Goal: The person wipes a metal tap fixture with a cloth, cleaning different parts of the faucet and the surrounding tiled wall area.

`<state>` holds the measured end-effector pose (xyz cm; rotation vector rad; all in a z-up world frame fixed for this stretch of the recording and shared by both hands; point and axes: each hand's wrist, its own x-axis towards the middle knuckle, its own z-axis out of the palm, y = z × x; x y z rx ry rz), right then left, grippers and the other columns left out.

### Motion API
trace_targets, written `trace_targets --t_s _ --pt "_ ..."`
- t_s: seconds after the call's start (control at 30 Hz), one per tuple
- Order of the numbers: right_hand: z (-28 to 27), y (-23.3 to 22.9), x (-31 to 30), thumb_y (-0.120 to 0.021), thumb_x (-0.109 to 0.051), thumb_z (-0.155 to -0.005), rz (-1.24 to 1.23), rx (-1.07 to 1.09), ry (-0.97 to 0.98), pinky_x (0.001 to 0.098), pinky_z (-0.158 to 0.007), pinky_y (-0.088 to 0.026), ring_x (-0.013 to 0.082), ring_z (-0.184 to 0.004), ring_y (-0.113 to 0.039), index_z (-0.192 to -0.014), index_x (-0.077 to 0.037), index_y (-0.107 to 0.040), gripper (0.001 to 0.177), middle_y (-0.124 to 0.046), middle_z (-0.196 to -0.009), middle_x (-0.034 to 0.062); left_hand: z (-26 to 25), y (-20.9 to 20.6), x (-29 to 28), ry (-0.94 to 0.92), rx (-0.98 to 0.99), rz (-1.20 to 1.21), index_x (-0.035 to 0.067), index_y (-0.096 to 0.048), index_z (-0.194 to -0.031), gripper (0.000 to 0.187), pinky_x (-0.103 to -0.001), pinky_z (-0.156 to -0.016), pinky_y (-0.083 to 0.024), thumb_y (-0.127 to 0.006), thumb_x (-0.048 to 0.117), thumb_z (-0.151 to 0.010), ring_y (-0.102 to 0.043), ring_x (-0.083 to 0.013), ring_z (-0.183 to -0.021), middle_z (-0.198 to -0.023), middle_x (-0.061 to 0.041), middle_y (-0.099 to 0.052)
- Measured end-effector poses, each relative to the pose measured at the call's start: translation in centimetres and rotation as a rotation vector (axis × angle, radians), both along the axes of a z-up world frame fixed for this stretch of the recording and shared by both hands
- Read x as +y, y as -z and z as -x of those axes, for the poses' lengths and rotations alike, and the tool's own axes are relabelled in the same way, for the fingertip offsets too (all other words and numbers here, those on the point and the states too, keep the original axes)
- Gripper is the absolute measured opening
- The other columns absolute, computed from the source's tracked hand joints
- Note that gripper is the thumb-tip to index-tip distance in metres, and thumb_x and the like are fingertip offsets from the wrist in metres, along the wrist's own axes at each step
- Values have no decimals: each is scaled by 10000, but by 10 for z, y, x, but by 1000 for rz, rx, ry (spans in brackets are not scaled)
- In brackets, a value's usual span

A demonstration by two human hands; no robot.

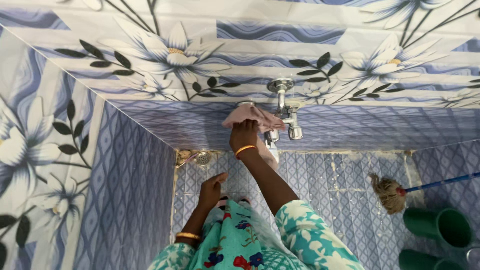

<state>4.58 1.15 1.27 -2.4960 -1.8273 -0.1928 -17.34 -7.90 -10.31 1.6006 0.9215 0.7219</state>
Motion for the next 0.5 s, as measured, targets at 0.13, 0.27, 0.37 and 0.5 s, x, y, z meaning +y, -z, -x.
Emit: trace_targets --t_s 0.13,0.27,0.37,0.5 --pt "-9 -7 12 -448 -241 -1003 156 -72 -69 625 -1206 -213 429 -1392 -415 -1260 -52 -677 392 -577 -1395 180 33 13 -4 -13 113 138 29 -689 -1279 416 -340 -971 -554 -451 -28 -943 -744 -237 -1086 -1192 -149 -765" --pt "-12 -9 19 -443 -262 -964 259 -201 -182 609 -1211 -155 326 -1508 -279 -1378 -103 -616 475 -425 -1567 105 44 24 -2 -14 105 139 17 -688 -1278 394 -327 -939 -577 -452 -19 -965 -763 -222 -1024 -1173 -147 -775" --pt "-12 -16 16 -445 -240 -964 263 -237 -186 592 -1231 -136 311 -1568 -211 -1441 -133 -550 500 -304 -1653 108 56 30 -3 -20 41 179 -2 -676 -1282 363 -320 -930 -581 -468 -11 -984 -760 -206 -1011 -1167 -146 -780" --pt "-10 -14 19 -443 -205 -939 46 -87 -12 524 -1208 -164 387 -1546 -220 -1486 -100 -464 558 -178 -1666 200 65 26 19 -99 -22 209 -20 -664 -1292 351 -325 -917 -591 -470 -17 -998 -756 -213 -987 -1160 -163 -778"
